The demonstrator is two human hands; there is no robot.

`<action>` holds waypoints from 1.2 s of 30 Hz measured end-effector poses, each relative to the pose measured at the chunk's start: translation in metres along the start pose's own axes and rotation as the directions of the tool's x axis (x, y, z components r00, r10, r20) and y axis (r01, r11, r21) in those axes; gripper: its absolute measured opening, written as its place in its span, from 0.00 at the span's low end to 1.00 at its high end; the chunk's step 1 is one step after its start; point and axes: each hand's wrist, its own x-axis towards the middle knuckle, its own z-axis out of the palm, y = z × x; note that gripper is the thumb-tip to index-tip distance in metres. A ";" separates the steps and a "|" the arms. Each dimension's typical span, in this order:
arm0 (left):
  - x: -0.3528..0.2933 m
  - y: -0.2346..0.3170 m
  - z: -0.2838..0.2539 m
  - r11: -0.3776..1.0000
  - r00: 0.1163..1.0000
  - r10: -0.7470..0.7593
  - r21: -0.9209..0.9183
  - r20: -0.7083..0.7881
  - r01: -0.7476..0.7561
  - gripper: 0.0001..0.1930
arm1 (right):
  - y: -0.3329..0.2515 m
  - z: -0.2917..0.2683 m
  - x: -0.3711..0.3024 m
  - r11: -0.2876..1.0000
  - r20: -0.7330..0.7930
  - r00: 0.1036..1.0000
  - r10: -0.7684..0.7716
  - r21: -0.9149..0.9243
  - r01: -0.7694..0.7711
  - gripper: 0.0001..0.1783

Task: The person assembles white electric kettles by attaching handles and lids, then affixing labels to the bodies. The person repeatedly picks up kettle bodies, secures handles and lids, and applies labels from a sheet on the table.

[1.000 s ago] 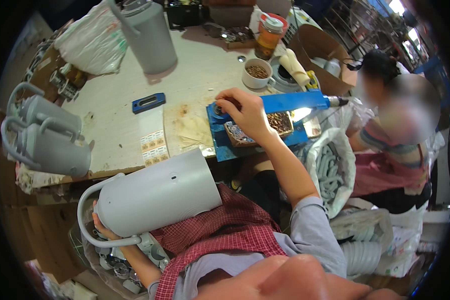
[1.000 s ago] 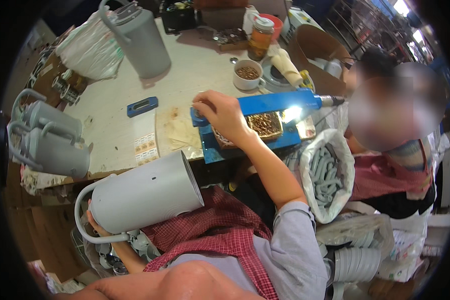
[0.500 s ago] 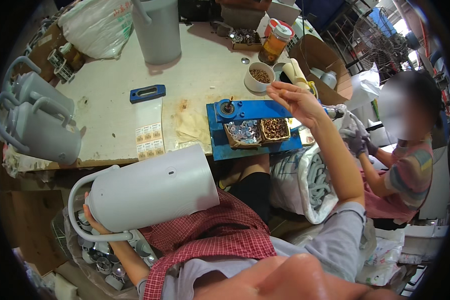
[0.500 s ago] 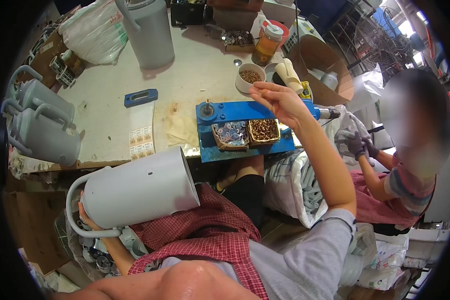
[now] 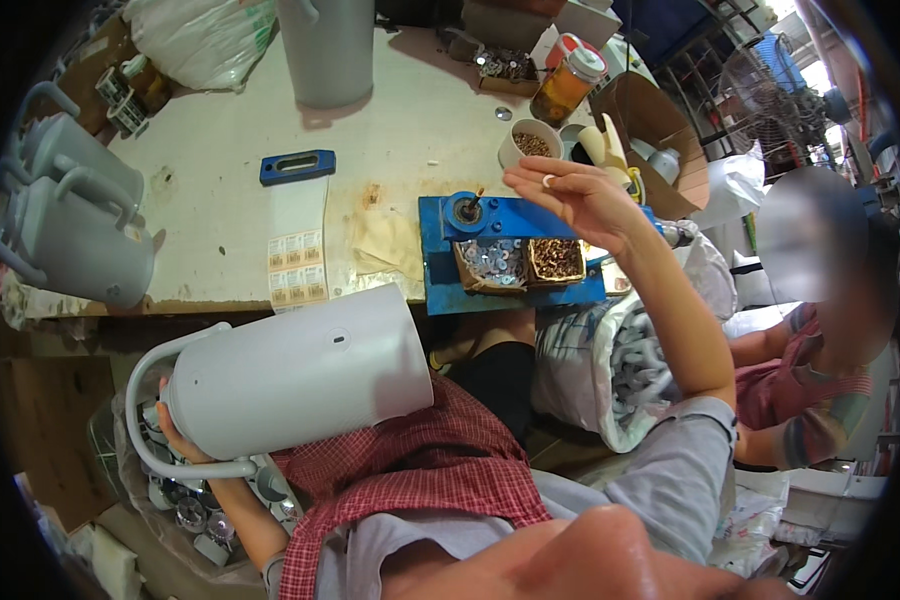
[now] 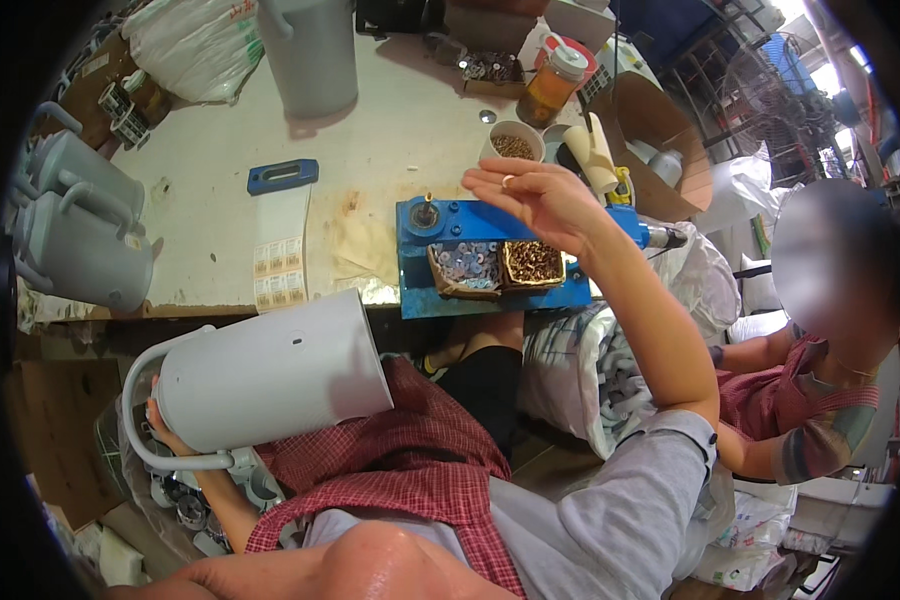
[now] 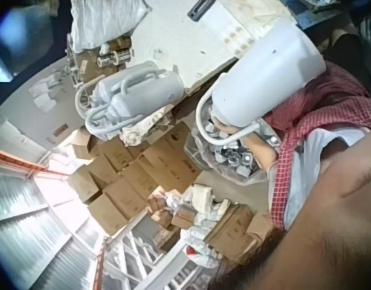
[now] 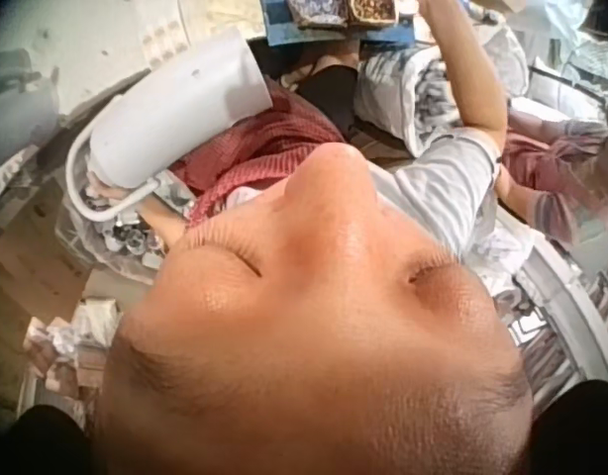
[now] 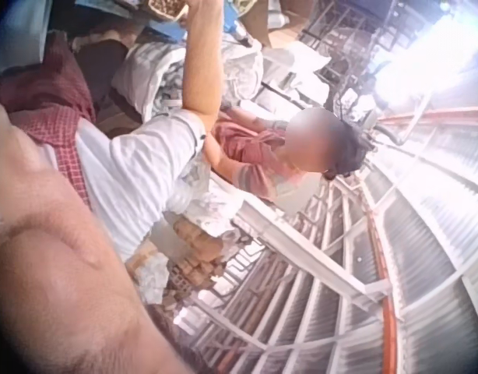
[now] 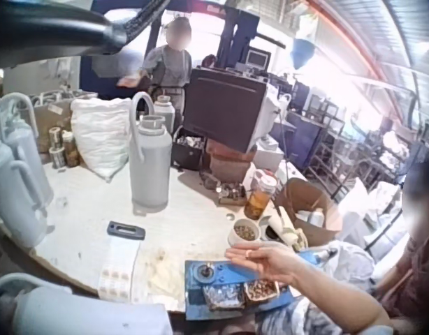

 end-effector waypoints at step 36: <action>0.028 -0.022 0.106 0.974 0.986 0.163 -0.164 0.046 -0.154 0.30 | 0.123 0.062 -0.057 0.466 0.184 0.766 -0.616 -0.699 0.542 0.15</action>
